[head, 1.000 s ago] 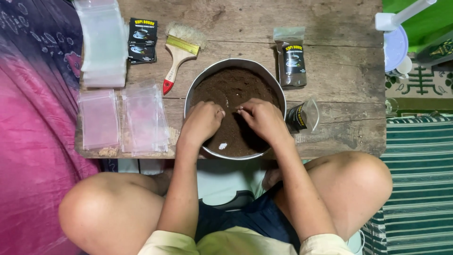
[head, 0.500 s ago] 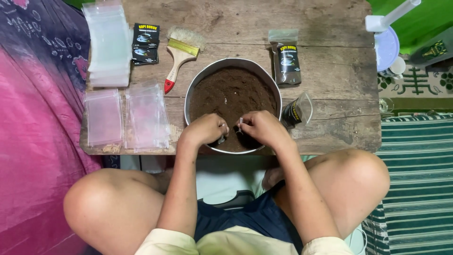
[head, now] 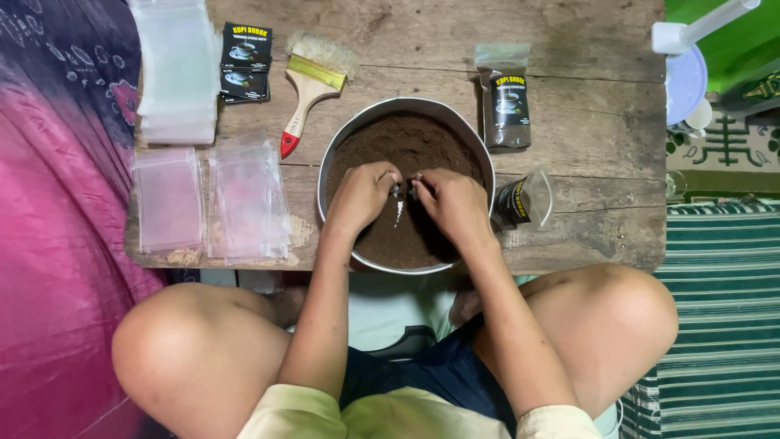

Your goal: The person uses a small spoon and their fingers to carefully place small white objects into a large bowl filled with dark brown coffee grounds.

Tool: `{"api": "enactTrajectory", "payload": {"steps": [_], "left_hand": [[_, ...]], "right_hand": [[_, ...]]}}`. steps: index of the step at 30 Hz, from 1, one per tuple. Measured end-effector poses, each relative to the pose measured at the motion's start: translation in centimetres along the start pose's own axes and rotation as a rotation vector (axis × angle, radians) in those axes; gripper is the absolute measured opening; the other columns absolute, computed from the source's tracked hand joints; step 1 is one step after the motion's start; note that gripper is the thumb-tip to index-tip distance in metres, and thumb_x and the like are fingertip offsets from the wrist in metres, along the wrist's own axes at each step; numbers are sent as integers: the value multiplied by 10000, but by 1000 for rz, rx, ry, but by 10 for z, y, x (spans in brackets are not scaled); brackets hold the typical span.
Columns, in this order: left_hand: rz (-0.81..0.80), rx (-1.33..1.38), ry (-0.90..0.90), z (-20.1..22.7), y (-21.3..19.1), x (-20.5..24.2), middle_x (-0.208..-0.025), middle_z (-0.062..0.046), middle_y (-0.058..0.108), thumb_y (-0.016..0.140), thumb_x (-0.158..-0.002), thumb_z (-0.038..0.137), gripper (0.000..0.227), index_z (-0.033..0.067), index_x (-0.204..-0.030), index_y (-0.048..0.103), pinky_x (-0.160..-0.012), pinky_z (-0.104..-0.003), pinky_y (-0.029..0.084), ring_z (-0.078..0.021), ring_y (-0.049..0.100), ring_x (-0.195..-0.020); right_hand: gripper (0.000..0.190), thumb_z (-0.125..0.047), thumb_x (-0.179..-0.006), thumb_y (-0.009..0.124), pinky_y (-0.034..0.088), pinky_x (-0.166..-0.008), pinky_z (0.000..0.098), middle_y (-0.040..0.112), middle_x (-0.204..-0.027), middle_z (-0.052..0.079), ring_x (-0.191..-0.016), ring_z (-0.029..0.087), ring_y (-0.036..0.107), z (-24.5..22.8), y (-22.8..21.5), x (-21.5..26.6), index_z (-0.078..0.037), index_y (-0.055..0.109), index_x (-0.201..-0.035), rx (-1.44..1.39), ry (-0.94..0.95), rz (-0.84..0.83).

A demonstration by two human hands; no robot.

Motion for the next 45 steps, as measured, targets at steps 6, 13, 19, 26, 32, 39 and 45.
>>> {"api": "enactTrajectory", "payload": {"steps": [6,13,19,26,32,39,45], "left_hand": [[127,50,82,-1,2,-17,-965,-168,733,565,-1005,185,239,103,-1085,775,-913,-488,549,-377,692,-1007],[308,-61,254,-2,0,-21,-1006,-139,692,598,-991,153,215,121,-1113,772,-920,-470,508,-358,636,-1008],[215,-229,275,-17,17,-28,-1005,-128,692,609,-986,183,228,115,-1108,788,-900,-474,506,-344,621,-1028],[168,-40,123,0,-3,-13,-864,-148,705,553,-1004,198,239,98,-1027,768,-800,-471,547,-345,692,-883],[166,19,-25,5,1,-1,-796,-140,735,533,-986,160,231,57,-1015,738,-715,-434,560,-297,722,-793],[18,194,-65,-28,31,-23,-731,-96,745,559,-956,149,211,59,-972,749,-680,-336,571,-191,722,-715],[140,547,-77,-41,28,-35,-659,-95,666,540,-925,152,190,60,-916,706,-570,-211,496,-126,623,-619]], "right_hand": [[165,-313,-982,670,586,-788,405,751,-962,-34,-942,251,727,0,-8,-14,-315,769,-1114,-74,5,174],[185,-219,-994,670,589,-804,439,749,-1036,10,-982,288,715,0,-21,-16,-244,788,-1134,-132,-21,294],[170,-213,-966,695,595,-800,400,755,-986,-3,-947,264,715,9,-8,-17,-230,811,-1089,-43,-55,275],[171,-233,-1006,642,568,-882,436,747,-1000,24,-1017,292,683,2,-23,-9,-222,786,-1098,-142,31,176],[190,-286,-996,630,573,-866,473,746,-960,58,-992,314,693,9,-14,0,-214,782,-1086,-70,88,74],[208,-293,-982,625,567,-859,527,757,-983,109,-1001,381,699,1,-17,6,-177,775,-1069,-209,103,6],[173,-217,-979,659,572,-856,432,753,-985,55,-994,320,704,-7,-41,9,-216,791,-1091,-260,1,182]]}}
Point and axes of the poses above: each hand's wrist, its own x-axis away from the middle knuckle, its own y-axis out of the palm, z = x × y, the point moved 2 cm from there along -x, towards the middle knuckle
